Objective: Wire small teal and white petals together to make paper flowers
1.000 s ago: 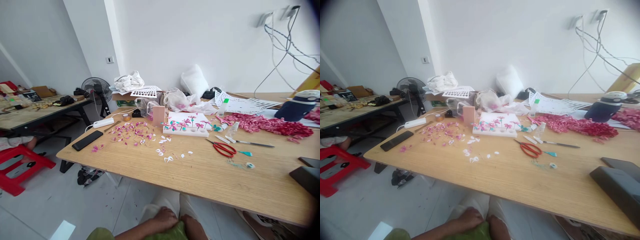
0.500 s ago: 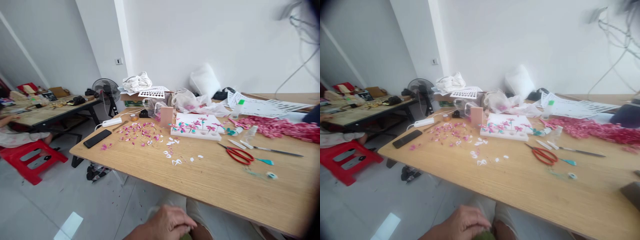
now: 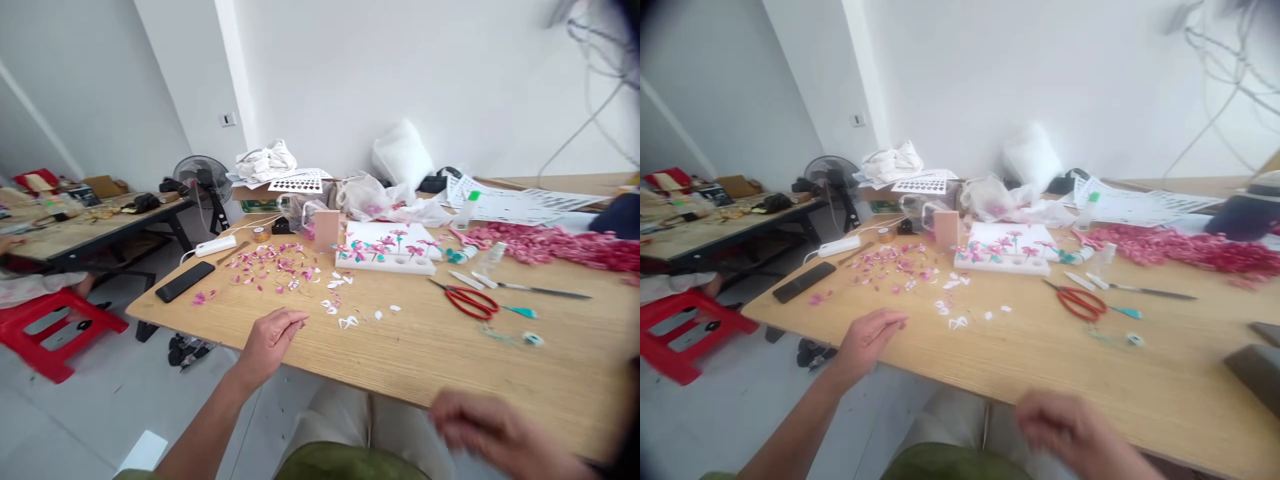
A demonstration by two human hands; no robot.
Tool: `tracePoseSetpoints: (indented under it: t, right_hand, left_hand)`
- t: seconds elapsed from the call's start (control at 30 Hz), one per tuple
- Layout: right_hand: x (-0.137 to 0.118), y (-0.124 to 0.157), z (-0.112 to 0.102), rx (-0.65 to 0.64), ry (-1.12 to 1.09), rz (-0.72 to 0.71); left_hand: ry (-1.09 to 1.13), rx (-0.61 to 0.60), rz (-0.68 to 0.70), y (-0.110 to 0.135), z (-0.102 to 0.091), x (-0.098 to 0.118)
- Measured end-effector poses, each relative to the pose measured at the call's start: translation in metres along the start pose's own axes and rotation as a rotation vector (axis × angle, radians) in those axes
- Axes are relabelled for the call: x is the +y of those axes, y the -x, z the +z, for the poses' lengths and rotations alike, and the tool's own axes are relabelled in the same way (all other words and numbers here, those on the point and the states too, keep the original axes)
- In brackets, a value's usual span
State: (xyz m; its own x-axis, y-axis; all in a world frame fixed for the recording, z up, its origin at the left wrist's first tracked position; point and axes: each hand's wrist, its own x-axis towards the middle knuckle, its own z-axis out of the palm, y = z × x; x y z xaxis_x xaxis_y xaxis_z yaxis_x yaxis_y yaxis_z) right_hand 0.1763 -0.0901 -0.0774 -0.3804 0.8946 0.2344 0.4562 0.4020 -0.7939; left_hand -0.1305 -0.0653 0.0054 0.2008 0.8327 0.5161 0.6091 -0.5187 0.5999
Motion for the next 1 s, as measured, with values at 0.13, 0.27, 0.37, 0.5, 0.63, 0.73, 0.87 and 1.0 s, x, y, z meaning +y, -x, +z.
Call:
tracePoseSetpoints:
  t: [0.13,0.27,0.37,0.5,0.63,0.73,0.87,1.0]
  right_hand:
    - [0.002,-0.085,-0.054,0.040,0.393,0.188]
    - [0.018,-0.140,-0.053,-0.026,0.484,0.207]
    - [0.026,-0.151,-0.044,-0.065,0.485,0.202]
    - [0.030,-0.150,-0.043,-0.080,0.466,0.211]
    - [0.031,-0.148,-0.043,-0.060,0.415,0.232]
    - [0.027,-0.153,-0.046,-0.057,0.341,0.235]
    - [0.012,-0.172,-0.053,0.012,0.067,0.202]
    - [-0.002,-0.185,-0.047,0.212,-0.509,0.155]
  left_hand:
    - [0.035,-0.088,0.128,-0.015,0.011,0.012]
    - [0.030,-0.168,0.223,-0.039,0.022,0.016]
    - [0.065,-0.225,0.233,-0.066,0.036,0.015]
    - [0.302,-0.333,0.062,-0.107,0.066,0.011]
    - [0.632,-0.317,-0.196,-0.135,0.100,0.002]
    - [0.816,-0.265,-0.347,-0.141,0.121,-0.007]
    - [0.907,-0.195,-0.426,-0.134,0.137,-0.015]
    - [0.943,-0.211,-0.344,-0.128,0.140,-0.017]
